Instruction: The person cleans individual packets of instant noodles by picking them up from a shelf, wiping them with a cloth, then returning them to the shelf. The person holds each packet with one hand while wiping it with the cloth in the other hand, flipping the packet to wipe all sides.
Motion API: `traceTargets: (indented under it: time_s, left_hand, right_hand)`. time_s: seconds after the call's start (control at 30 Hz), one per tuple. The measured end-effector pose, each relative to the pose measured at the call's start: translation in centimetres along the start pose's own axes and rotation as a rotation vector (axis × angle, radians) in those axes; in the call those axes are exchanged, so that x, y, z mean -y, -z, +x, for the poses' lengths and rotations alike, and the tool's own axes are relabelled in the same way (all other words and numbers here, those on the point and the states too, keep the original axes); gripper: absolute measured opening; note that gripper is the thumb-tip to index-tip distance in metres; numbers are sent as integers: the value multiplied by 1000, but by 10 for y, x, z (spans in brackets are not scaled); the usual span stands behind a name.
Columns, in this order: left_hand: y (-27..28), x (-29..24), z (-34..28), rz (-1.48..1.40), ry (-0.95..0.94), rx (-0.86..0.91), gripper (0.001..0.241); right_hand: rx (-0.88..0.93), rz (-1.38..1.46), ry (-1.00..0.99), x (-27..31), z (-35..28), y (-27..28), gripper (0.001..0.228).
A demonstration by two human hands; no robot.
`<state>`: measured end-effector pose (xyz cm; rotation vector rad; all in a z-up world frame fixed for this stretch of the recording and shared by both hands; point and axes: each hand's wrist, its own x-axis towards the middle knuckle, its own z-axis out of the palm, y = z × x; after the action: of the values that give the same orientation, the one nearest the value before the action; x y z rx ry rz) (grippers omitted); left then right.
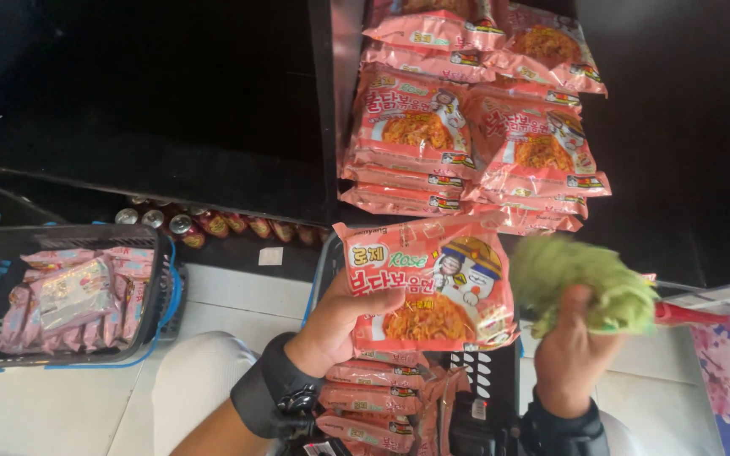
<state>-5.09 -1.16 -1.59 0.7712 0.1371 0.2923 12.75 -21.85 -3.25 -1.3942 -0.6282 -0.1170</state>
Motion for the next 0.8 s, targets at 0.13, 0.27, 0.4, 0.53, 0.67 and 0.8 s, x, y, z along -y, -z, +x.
traceTargets:
  time_s: [0.13,0.27,0.4,0.53,0.67,0.8]
  left_hand:
    - [14,24,3,-85,-56,-120,59]
    - [-10,17,1,1,-102,-25,57]
    - [-12,15,1,-87,-181,-26,57]
    - [-19,9,-8,-88,-185,37,60]
    - [-23,13,-12,138,-195,32,62]
    - [-24,17,-13,248,-178,166,68]
  right_hand:
    - [162,-205,450,38,3,-24,20]
    - [236,-214,157,35,-40,-51,54]
    - [695,-587,663,17,-55,-50,61]
    - [540,-644,547,24,-25,-46,77]
    - [384,255,-83,55,-16,-63,97]
    - [483,93,97,60,-39,-63,92]
